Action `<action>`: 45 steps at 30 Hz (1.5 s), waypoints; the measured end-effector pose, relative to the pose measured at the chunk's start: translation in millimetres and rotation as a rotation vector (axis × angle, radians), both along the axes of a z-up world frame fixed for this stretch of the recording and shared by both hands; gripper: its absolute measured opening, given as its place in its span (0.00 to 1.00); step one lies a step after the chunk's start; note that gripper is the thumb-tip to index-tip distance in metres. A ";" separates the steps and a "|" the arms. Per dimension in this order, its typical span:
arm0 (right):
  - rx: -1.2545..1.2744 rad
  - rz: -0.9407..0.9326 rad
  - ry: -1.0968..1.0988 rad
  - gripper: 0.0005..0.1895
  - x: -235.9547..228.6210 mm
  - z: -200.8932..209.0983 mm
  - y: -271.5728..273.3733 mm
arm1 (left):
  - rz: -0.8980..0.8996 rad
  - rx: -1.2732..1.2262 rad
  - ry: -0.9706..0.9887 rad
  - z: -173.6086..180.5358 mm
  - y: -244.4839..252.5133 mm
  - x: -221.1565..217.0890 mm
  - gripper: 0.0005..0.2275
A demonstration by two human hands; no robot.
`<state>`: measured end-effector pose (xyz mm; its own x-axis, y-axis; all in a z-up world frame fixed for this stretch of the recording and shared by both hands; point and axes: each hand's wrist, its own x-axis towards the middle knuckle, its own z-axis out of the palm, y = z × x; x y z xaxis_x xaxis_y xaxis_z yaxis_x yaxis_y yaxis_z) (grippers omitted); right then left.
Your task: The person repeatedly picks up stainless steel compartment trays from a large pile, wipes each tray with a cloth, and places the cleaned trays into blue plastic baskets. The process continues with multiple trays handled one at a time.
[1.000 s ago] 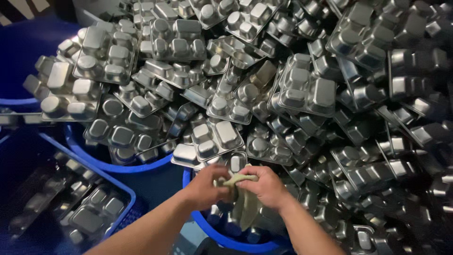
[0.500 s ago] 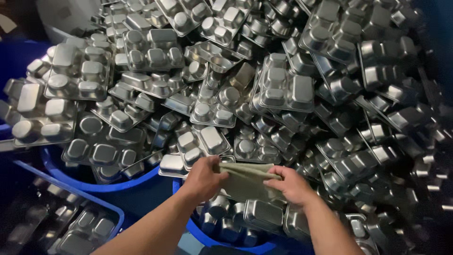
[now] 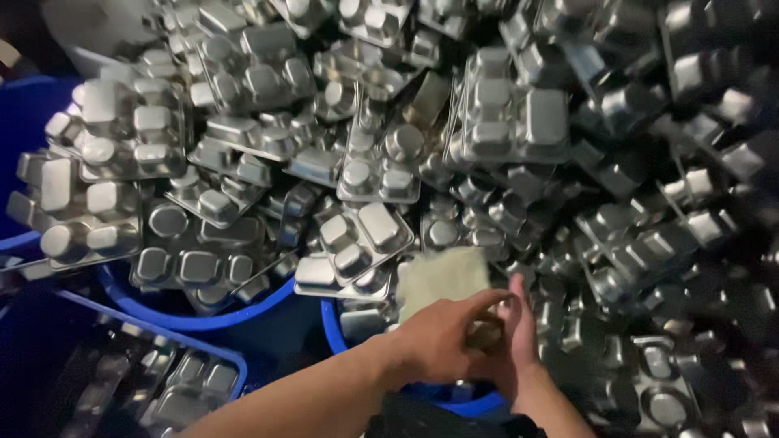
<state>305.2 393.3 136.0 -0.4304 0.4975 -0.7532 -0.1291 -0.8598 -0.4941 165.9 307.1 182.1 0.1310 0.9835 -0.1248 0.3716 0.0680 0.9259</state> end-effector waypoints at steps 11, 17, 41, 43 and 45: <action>-0.125 -0.245 0.384 0.25 -105.6 -108.7 45.6 | 0.018 -0.302 -0.645 -86.8 79.3 -137.6 0.25; -0.108 -0.351 0.320 0.27 -174.8 -75.6 76.6 | 0.446 -0.166 -0.407 -106.5 165.5 -227.4 0.19; -0.176 -0.145 -0.036 0.29 -243.6 -58.3 145.4 | 0.875 -0.551 -0.875 -165.3 256.5 -399.2 0.26; -0.199 -0.141 -0.004 0.30 -239.9 -59.5 147.7 | 0.911 -0.535 -0.922 -164.2 265.0 -404.0 0.27; -0.200 -0.170 -0.035 0.30 -240.4 -60.4 150.4 | 0.934 -0.520 -0.960 -161.4 274.3 -410.1 0.27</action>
<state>64.8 543.8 75.5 -0.3249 0.4001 -0.8570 -0.2661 -0.9082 -0.3231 -244.2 581.4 20.7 -0.2872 0.6259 -0.7251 -0.7399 0.3358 0.5830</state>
